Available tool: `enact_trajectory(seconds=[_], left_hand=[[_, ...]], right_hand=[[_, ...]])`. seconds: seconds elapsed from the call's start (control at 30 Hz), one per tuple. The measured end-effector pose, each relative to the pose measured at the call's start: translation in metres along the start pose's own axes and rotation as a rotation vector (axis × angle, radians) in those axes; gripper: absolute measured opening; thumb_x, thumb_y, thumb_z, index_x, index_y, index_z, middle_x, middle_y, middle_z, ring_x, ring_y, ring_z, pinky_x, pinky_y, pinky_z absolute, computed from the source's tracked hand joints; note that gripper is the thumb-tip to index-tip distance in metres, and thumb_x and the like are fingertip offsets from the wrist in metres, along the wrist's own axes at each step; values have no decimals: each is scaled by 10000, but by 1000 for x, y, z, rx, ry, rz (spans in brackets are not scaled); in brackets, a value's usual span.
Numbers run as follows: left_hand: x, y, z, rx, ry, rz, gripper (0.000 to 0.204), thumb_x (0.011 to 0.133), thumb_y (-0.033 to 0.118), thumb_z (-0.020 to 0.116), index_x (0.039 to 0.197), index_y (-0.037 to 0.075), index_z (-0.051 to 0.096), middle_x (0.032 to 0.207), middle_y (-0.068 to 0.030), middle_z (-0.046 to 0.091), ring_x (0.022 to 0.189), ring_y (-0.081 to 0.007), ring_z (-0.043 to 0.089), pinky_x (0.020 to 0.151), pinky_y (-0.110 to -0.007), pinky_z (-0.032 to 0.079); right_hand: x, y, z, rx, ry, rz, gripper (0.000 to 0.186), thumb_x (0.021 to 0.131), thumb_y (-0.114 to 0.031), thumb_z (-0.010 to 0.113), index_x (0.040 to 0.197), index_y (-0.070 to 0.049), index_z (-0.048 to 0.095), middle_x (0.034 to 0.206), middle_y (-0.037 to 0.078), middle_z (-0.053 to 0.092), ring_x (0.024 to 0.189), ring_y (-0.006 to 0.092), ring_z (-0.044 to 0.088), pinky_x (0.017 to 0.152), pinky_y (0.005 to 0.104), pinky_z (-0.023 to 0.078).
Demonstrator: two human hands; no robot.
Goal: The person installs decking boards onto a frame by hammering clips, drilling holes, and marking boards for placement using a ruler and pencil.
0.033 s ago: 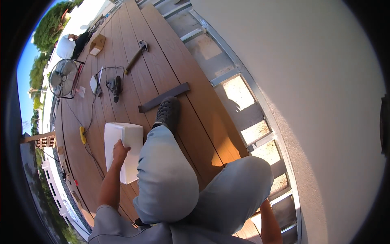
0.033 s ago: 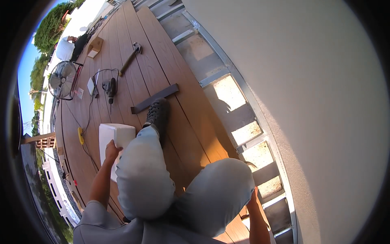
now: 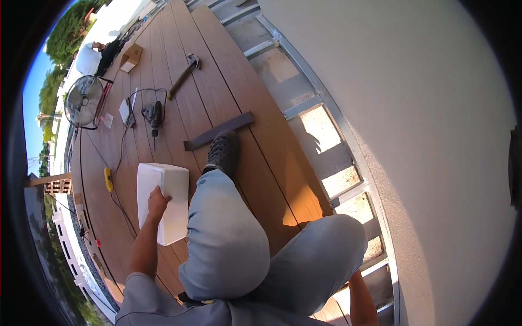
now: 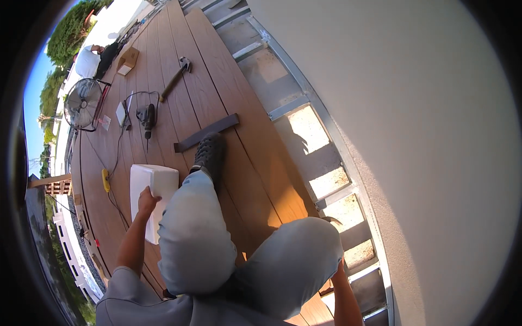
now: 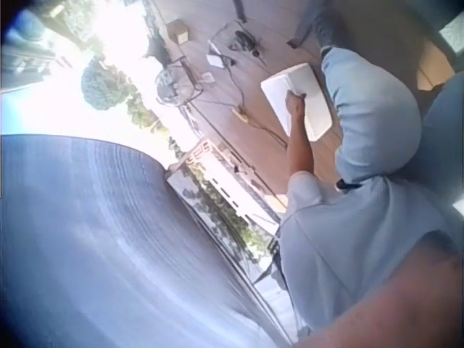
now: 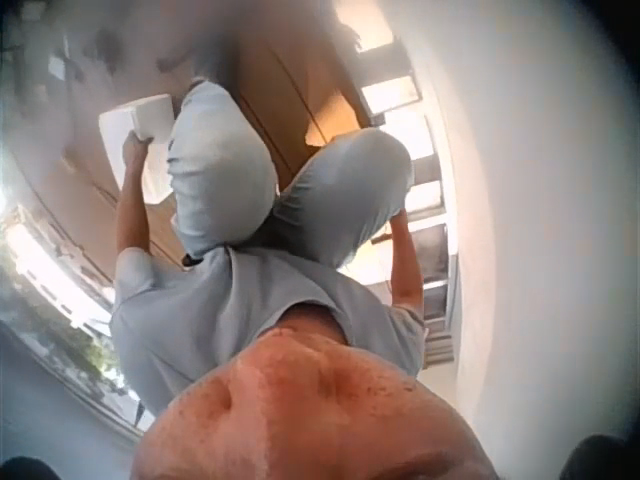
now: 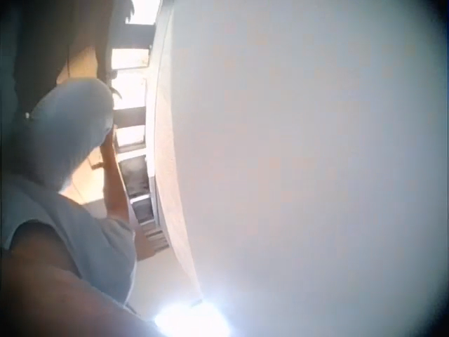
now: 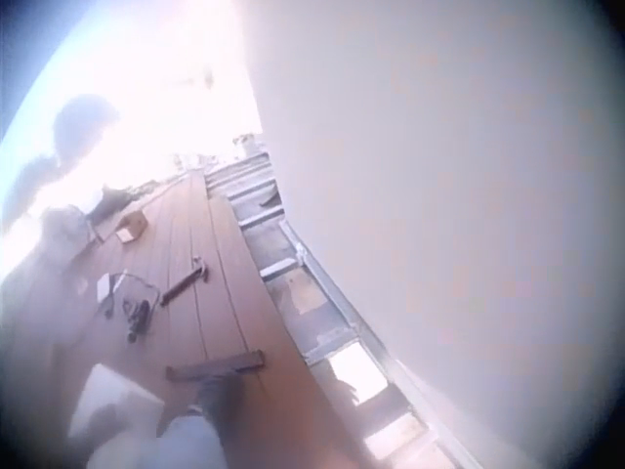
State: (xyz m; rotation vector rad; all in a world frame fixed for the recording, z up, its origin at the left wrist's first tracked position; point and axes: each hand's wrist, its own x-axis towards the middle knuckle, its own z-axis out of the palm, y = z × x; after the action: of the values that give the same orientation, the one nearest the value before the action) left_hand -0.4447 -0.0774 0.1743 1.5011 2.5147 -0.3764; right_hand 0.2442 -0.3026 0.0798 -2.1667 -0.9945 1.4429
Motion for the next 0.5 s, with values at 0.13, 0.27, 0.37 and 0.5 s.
enact_trajectory(seconds=[0.13,0.27,0.37,0.5], left_hand=[[41,-16,-11,22,37,10,492,771,189,856,1147,10,593,1107,-238,719,1102,-440,663,948,-521,534],[98,-7,-12,-37,56,16,474,791,207,843,1142,19,585,1077,-226,726,1062,-423,684,922,-511,541],[114,12,-33,-99,82,47,455,841,258,809,1111,2,547,1084,-256,712,1066,-443,675,927,-518,527],[139,-12,-32,-606,3,-91,456,1011,431,631,1067,-21,626,884,-172,727,794,-298,716,730,-407,567]], right_hand=[[62,-99,-31,-166,-90,-159,248,905,-218,763,1008,-41,623,750,127,682,662,254,677,626,427,543],[137,-198,-49,-284,-157,-228,232,908,-188,762,983,-24,615,712,78,636,611,174,599,597,409,516],[176,-286,-59,-425,-199,-167,269,902,-219,767,975,-15,608,742,121,678,638,230,652,621,414,517],[198,-390,-36,-920,-38,-369,295,890,-235,770,997,-13,608,803,210,705,729,407,694,659,467,523]])
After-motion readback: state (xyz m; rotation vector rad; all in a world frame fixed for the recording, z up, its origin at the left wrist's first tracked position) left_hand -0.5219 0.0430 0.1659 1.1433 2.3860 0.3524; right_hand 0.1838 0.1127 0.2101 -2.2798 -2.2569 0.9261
